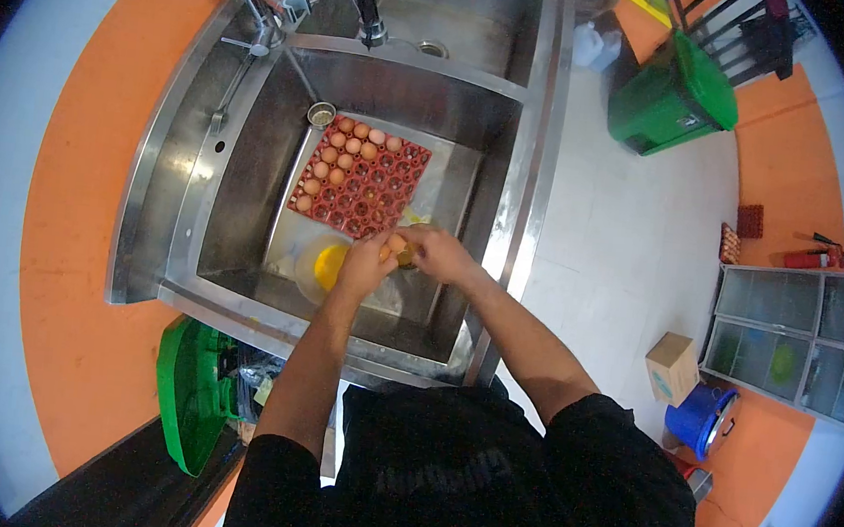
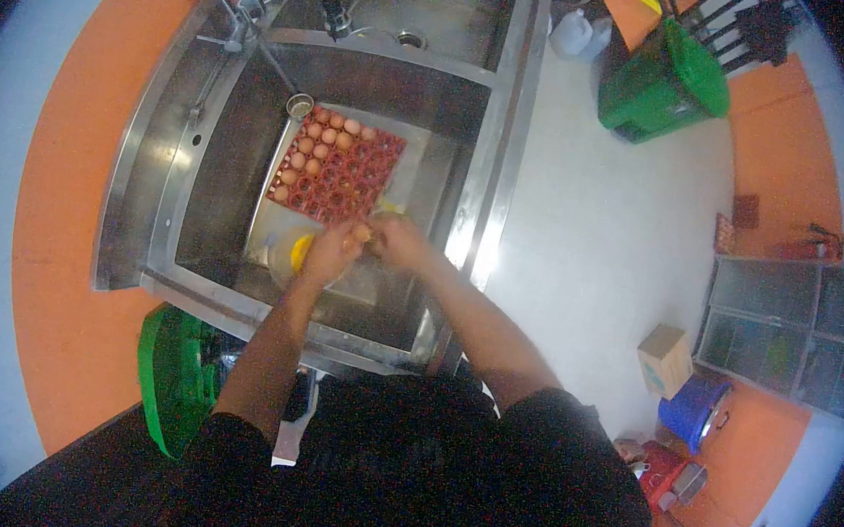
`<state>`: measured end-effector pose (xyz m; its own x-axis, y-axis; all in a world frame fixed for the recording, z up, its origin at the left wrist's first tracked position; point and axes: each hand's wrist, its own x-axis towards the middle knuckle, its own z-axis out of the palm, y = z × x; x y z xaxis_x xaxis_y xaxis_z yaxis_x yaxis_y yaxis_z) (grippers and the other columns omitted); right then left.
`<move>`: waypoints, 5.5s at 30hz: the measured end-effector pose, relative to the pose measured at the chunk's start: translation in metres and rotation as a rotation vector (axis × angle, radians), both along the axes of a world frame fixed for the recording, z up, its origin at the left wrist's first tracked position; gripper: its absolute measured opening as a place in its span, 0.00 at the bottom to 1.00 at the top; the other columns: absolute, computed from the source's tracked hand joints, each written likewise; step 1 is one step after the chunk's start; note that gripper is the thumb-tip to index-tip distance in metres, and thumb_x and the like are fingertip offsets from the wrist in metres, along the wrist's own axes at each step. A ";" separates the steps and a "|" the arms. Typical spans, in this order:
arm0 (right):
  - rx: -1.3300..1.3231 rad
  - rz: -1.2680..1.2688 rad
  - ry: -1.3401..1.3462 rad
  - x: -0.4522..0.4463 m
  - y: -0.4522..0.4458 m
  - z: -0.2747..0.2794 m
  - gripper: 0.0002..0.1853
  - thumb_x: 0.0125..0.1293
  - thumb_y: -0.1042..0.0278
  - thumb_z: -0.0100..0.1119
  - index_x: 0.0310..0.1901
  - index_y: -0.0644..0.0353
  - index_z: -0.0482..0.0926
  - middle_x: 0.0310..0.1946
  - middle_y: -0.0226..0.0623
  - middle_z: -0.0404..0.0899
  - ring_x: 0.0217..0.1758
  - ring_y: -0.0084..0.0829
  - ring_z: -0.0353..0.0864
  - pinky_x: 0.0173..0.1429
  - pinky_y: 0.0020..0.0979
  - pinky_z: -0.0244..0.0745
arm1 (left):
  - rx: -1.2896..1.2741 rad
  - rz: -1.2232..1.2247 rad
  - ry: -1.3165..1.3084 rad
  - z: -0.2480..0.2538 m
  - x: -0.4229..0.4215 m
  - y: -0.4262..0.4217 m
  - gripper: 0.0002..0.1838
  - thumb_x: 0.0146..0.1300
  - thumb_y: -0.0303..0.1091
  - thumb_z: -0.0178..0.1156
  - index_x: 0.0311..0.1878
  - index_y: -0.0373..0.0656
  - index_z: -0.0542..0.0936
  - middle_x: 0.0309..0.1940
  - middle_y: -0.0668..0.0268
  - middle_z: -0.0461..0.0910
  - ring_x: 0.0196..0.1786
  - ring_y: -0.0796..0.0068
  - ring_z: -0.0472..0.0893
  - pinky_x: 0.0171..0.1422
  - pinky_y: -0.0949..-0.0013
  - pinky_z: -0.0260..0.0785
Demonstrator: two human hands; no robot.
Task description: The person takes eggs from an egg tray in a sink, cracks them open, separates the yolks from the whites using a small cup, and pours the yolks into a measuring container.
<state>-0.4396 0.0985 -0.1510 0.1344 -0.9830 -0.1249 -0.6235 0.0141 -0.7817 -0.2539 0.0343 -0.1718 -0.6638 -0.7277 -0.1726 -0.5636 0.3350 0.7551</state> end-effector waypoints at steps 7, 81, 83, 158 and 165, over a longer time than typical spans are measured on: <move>-0.048 -0.003 -0.007 -0.010 -0.001 -0.004 0.29 0.53 0.77 0.57 0.61 0.59 0.74 0.50 0.54 0.79 0.54 0.52 0.79 0.60 0.42 0.73 | -0.099 -0.105 -0.017 -0.003 0.000 -0.003 0.28 0.56 0.29 0.63 0.62 0.38 0.73 0.53 0.49 0.77 0.56 0.48 0.76 0.59 0.55 0.70; 0.275 -0.930 -0.005 0.035 -0.031 -0.144 0.14 0.51 0.64 0.69 0.36 0.60 0.78 0.29 0.41 0.81 0.34 0.39 0.82 0.38 0.34 0.77 | 0.795 1.500 0.380 -0.005 0.328 0.385 0.13 0.67 0.42 0.61 0.49 0.46 0.78 0.34 0.69 0.79 0.31 0.78 0.76 0.29 0.75 0.62; 0.266 -0.876 -0.293 0.036 -0.040 -0.135 0.14 0.55 0.75 0.64 0.43 0.60 0.73 0.29 0.36 0.77 0.32 0.29 0.79 0.32 0.30 0.76 | 0.800 1.524 0.377 -0.004 0.326 0.382 0.14 0.67 0.42 0.60 0.50 0.46 0.78 0.35 0.69 0.79 0.31 0.77 0.76 0.30 0.75 0.62; -0.272 -0.681 -0.055 0.099 -0.120 -0.173 0.13 0.57 0.72 0.60 0.45 0.62 0.80 0.40 0.45 0.81 0.45 0.43 0.80 0.54 0.42 0.74 | 0.387 1.023 0.748 0.130 0.199 0.143 0.29 0.63 0.35 0.66 0.64 0.39 0.67 0.58 0.58 0.69 0.58 0.58 0.77 0.58 0.60 0.74; -0.262 -0.045 0.605 0.116 -0.221 -0.160 0.22 0.58 0.65 0.59 0.56 0.51 0.76 0.54 0.36 0.74 0.60 0.40 0.71 0.64 0.41 0.67 | 0.442 1.096 0.683 0.140 0.210 0.157 0.29 0.60 0.38 0.69 0.62 0.42 0.70 0.56 0.60 0.68 0.58 0.56 0.75 0.59 0.57 0.74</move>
<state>-0.3240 -0.1225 -0.3112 0.0732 -0.9942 0.0787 -0.9572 -0.0922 -0.2744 -0.0442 0.1913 -0.0319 0.1671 -0.9016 -0.3989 0.1439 -0.3780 0.9145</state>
